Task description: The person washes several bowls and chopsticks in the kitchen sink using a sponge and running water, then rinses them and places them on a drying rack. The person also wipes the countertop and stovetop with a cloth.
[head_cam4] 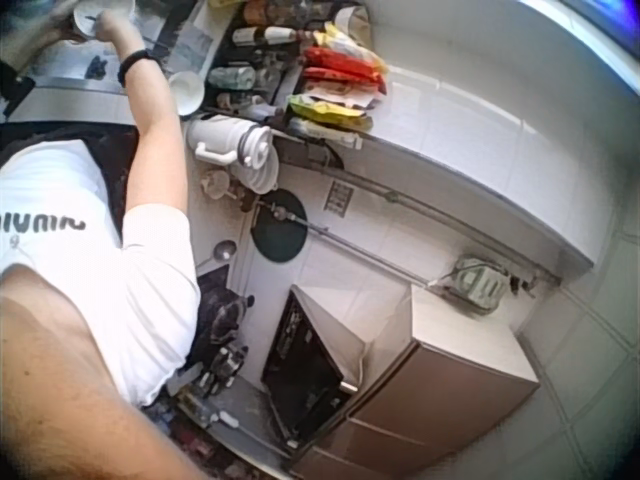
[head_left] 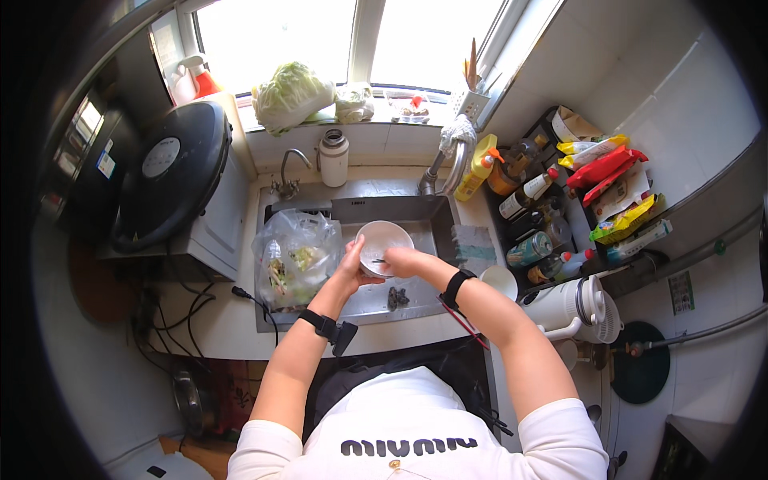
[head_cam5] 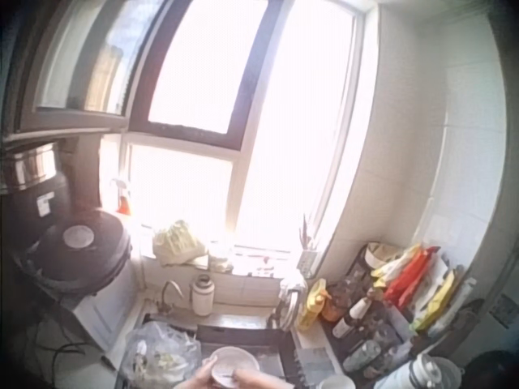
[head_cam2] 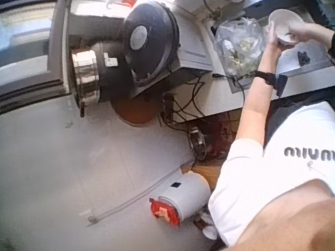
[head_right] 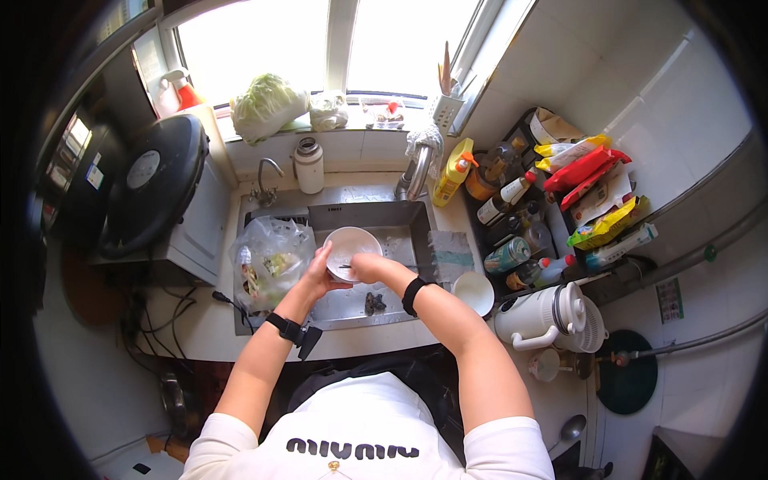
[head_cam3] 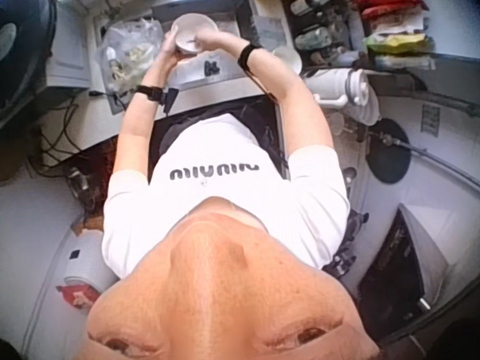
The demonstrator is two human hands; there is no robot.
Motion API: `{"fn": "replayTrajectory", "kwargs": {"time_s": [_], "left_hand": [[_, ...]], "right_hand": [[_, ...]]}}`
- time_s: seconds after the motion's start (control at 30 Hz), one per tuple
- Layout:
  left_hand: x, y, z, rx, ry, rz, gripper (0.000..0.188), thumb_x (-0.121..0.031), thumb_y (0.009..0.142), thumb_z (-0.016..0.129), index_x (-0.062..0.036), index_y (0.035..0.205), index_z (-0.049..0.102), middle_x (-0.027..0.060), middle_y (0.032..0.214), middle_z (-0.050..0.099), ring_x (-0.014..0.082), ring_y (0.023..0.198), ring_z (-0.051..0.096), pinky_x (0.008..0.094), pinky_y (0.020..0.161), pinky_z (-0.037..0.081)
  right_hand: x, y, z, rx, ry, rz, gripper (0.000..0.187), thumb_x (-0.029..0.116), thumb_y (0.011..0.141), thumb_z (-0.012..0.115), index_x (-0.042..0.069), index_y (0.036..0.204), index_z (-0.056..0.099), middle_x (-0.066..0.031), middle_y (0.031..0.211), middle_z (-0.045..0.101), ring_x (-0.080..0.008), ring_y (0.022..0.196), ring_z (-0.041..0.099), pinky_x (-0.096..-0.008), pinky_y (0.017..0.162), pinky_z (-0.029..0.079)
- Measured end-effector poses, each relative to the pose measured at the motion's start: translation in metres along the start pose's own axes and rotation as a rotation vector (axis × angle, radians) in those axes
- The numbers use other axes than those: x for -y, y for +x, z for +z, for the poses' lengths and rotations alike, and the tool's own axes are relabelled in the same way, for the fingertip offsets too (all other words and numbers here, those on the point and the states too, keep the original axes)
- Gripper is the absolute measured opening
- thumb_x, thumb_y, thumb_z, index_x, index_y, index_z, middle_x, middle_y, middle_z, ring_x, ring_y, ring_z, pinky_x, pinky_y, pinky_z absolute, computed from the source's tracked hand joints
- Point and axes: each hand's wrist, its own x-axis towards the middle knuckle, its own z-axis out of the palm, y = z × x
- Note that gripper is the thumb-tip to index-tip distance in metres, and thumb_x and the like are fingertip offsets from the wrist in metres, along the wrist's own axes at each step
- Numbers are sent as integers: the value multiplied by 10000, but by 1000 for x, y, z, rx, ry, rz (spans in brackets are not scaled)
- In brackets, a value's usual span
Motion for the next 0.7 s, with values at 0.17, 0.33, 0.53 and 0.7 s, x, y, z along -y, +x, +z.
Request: {"fn": "replayTrajectory", "kwargs": {"time_s": [0.17, 0.33, 0.53, 0.7], "left_hand": [[5, 3, 3, -34, -10, 17, 565, -605, 880, 436, -257, 1283, 250, 112, 1310, 409, 356, 1087, 540, 572, 697, 543], [11, -2, 5, -143, 70, 44, 609, -611, 870, 452, -259, 1310, 221, 113, 1313, 404, 358, 1090, 538, 578, 704, 539], [12, -5, 11, -110, -23, 31, 559, -609, 882, 432, -238, 1257, 249, 112, 1334, 376, 356, 1120, 519, 574, 726, 536], [12, -8, 14, -134, 21, 38, 599, -624, 877, 427, -234, 1286, 228, 112, 1315, 392, 345, 1118, 515, 572, 733, 534]], "right_hand": [[-1, 3, 1, -255, 129, -171, 223, 183, 812, 630, 3, 935, 677, -223, 897, 646, -362, 834, 627, -407, 801, 478], [-4, 2, 2, 147, -122, 90, 232, 180, 822, 591, -10, 935, 661, -246, 1002, 610, -380, 932, 600, -408, 810, 467], [-5, 6, 13, -118, 217, -66, 227, 188, 801, 598, 17, 917, 692, -222, 956, 649, -373, 907, 622, -405, 826, 472], [-9, 7, 10, -201, -107, 28, 257, 195, 799, 605, 22, 975, 679, -214, 919, 653, -372, 880, 619, -408, 821, 475]]}}
